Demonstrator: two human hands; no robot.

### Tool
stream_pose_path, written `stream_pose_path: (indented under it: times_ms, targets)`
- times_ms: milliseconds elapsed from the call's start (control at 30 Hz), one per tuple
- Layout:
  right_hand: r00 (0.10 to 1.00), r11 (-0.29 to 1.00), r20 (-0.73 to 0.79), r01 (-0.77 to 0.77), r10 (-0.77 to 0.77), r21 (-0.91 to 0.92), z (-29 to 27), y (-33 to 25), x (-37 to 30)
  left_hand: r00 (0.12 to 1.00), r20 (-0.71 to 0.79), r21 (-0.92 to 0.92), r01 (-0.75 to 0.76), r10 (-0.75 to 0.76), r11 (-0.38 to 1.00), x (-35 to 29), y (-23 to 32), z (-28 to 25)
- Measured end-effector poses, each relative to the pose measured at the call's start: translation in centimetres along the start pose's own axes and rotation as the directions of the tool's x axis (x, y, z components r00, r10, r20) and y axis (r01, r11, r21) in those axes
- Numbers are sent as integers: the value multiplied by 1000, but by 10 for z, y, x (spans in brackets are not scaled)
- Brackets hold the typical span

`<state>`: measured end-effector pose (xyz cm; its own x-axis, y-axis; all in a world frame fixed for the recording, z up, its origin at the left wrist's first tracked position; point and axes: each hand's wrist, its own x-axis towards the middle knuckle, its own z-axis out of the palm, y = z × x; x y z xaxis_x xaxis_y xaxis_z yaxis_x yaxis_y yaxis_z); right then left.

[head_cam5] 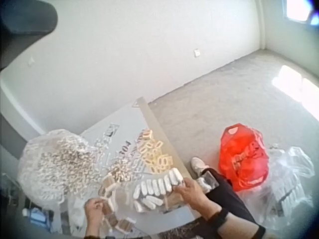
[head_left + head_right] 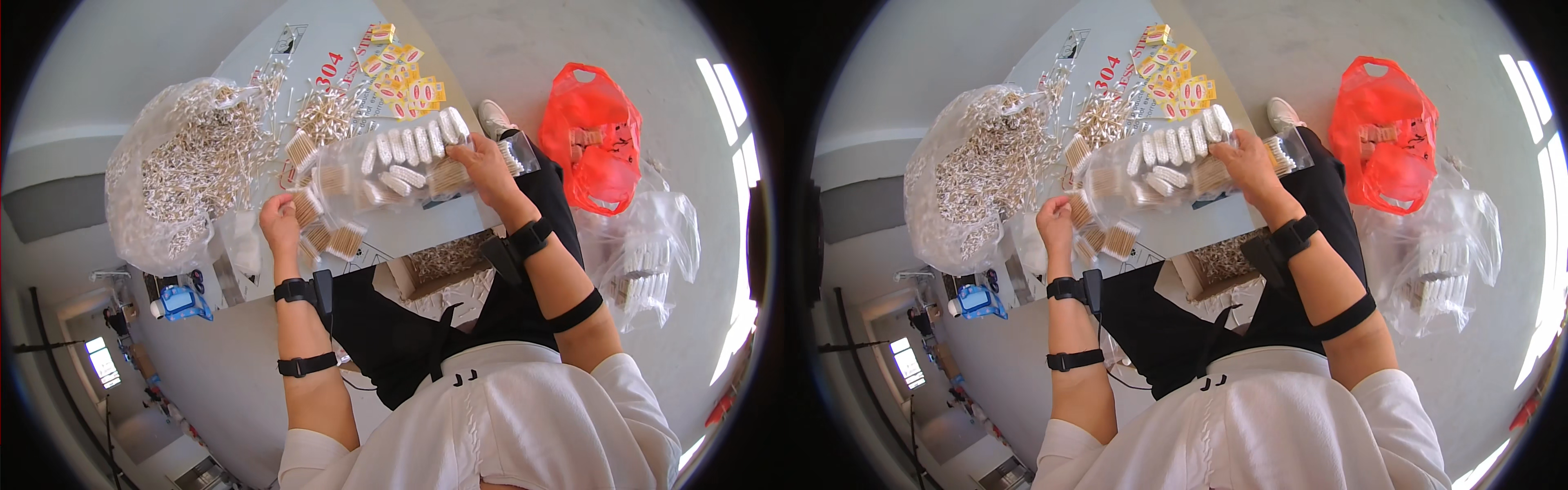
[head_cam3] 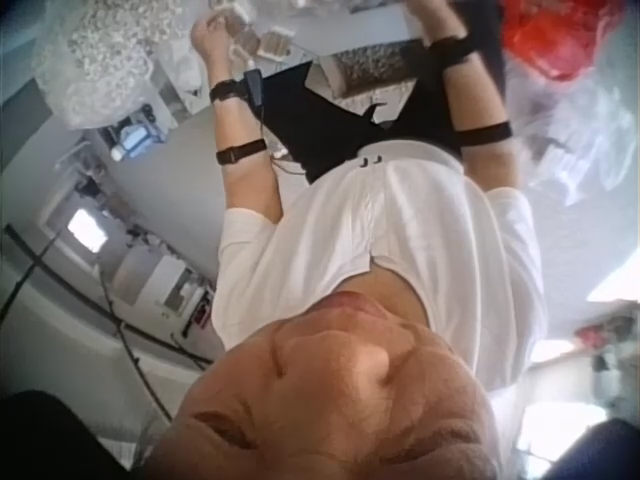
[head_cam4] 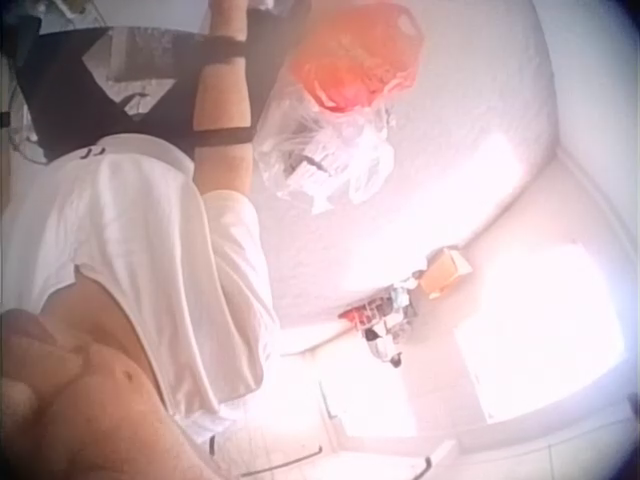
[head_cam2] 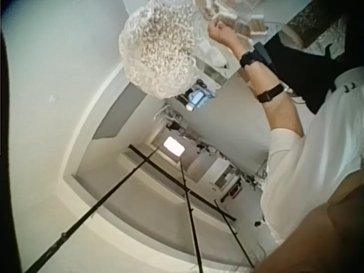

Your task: Packaging bundles of cotton swabs by wrapping them with labels and placing them into a plastic bag.

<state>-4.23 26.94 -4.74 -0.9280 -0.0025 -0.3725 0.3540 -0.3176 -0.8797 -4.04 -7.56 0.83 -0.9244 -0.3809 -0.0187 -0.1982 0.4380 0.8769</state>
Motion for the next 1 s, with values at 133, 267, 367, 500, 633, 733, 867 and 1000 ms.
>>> stream_pose_path:
  times_ms: [133,267,367,500,633,733,867,1000]
  targets:
    - [998,998,-31,55,-56,-27,-1,11,3,973,7,243,-224,229,944,-4,9,14]
    - [998,997,-1,56,-56,-48,-4,1,-6,920,303,-103,290,-248,952,-35,50,48]
    - [999,1000,50,0,-1,16,0,3,-4,876,432,-198,322,-213,926,-43,62,52]
    - [998,996,68,-21,15,92,4,12,-8,923,384,-341,121,20,932,-47,118,55]
    - [995,994,50,84,-81,-64,11,20,-14,884,447,-146,-76,134,986,-64,185,61]
    - [918,780,-9,331,-396,-532,16,12,-16,812,530,-66,-245,242,967,-72,192,74]
    - [749,675,-148,470,-646,-569,12,-18,-19,732,634,95,-392,248,915,-93,191,94]
    - [927,881,56,369,-370,-296,24,-101,-45,715,620,87,-472,324,877,-107,193,102]
